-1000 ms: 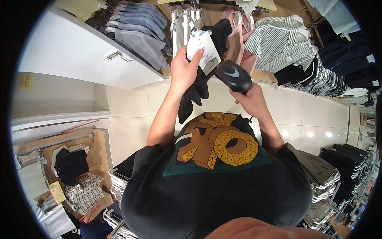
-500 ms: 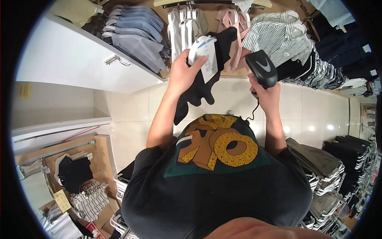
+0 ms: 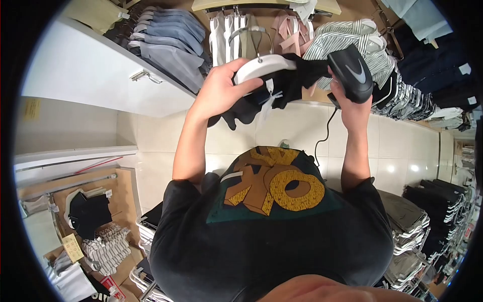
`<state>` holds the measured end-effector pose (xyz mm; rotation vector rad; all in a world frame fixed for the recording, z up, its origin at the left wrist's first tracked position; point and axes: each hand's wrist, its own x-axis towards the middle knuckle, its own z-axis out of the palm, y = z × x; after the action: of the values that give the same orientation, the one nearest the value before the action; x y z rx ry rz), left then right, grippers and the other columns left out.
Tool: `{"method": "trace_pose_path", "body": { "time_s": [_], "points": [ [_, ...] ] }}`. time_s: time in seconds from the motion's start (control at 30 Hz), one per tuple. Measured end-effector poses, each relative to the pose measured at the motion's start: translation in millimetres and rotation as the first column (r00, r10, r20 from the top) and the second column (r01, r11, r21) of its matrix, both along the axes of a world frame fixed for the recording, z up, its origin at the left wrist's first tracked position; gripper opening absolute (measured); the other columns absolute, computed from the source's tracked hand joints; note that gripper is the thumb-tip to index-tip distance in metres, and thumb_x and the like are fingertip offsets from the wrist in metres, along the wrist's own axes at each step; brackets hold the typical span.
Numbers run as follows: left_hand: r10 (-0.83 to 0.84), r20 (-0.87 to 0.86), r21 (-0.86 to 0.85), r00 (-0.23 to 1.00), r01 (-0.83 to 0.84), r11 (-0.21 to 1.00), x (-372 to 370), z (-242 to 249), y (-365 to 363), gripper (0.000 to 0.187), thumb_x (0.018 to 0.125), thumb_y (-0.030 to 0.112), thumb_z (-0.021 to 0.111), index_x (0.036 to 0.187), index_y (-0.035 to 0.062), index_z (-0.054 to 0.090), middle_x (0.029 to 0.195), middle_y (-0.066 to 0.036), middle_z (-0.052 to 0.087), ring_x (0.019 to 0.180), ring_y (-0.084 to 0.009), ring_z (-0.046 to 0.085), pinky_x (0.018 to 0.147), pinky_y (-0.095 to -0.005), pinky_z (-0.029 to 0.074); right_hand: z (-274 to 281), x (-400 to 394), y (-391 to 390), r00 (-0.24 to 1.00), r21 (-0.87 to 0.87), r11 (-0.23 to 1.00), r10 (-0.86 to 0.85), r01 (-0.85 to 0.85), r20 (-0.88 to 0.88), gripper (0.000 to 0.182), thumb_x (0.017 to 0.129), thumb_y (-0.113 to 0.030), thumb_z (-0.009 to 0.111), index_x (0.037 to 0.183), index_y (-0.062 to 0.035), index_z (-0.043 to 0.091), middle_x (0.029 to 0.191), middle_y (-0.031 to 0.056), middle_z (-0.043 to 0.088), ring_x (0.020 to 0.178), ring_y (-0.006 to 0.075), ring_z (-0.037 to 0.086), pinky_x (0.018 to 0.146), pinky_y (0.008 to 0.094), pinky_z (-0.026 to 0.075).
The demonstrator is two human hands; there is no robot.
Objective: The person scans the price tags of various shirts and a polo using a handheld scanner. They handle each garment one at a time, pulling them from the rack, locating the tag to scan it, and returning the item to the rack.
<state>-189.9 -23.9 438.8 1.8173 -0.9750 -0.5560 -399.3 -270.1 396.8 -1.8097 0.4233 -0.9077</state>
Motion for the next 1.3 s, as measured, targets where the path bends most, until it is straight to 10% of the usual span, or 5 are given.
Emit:
{"method": "trace_pose_path", "body": {
  "time_s": [0.53, 0.9, 1.07, 1.13, 1.3],
  "points": [
    [0.146, 0.406, -0.296, 0.902, -0.021, 0.955, 21.3, -152.7, -156.4, 0.027, 0.088, 0.004, 0.072, 0.115, 0.0046, 0.070, 0.104, -0.018, 0.074, 0.099, -0.0407, 0.071, 0.083, -0.0415, 0.057, -48.8, -40.3, -46.2, 0.908, 0.140, 0.952, 0.303, -0.273, -0.290, 0.029, 0.091, -0.008, 0.080, 0.117, 0.0028, 0.072, 0.095, 0.0032, 0.076, 0.085, 0.0069, 0.062, 0.078, 0.0268, 0.052],
    [0.215, 0.167, -0.184, 0.962, -0.183, 0.966, 138.6, -322.6, -275.1, 0.025, 0.085, 0.007, 0.067, 0.109, 0.0063, 0.069, 0.101, -0.028, 0.071, 0.101, -0.0486, 0.067, 0.087, -0.0529, 0.054, -145.2, 73.0, -60.6, 0.902, 0.237, 0.955, 0.255, -0.178, -0.349, 0.029, 0.090, -0.012, 0.078, 0.116, -0.0014, 0.073, 0.103, 0.0153, 0.073, 0.093, 0.0293, 0.069, 0.086, 0.0374, 0.052],
    [0.253, 0.254, -0.202, 0.933, -0.205, 0.958, 239.1, -355.5, -318.8, 0.015, 0.091, 0.013, 0.069, 0.102, 0.0020, 0.069, 0.104, -0.017, 0.077, 0.104, -0.0364, 0.073, 0.089, -0.0411, 0.057, -171.0, 160.2, -73.3, 0.953, -0.081, 0.977, 0.171, -0.196, -0.251, 0.024, 0.096, -0.011, 0.075, 0.116, 0.0020, 0.073, 0.095, 0.0059, 0.077, 0.082, 0.0096, 0.062, 0.077, 0.0292, 0.052],
    [0.226, 0.233, -0.182, 0.946, -0.186, 0.966, 269.0, -352.3, -328.3, 0.021, 0.092, 0.018, 0.071, 0.107, 0.0028, 0.071, 0.108, -0.017, 0.076, 0.105, -0.0346, 0.073, 0.090, -0.0401, 0.057, -176.6, 190.9, -71.1, 0.949, 0.081, 0.995, 0.086, -0.064, -0.304, 0.029, 0.090, -0.015, 0.078, 0.115, -0.0018, 0.073, 0.107, 0.0184, 0.072, 0.095, 0.0323, 0.068, 0.088, 0.0401, 0.052],
    [0.230, 0.164, -0.034, 0.959, -0.227, 0.973, 331.4, -341.3, -355.3, 0.034, 0.086, 0.013, 0.067, 0.120, 0.0066, 0.068, 0.122, -0.025, 0.070, 0.116, -0.0460, 0.064, 0.099, -0.0496, 0.053, -193.8, 249.3, -85.5, 0.953, 0.080, 0.997, 0.034, -0.010, -0.302, 0.030, 0.089, -0.017, 0.079, 0.114, -0.0015, 0.073, 0.109, 0.0184, 0.072, 0.098, 0.0337, 0.069, 0.091, 0.0410, 0.052]
  ]
}}
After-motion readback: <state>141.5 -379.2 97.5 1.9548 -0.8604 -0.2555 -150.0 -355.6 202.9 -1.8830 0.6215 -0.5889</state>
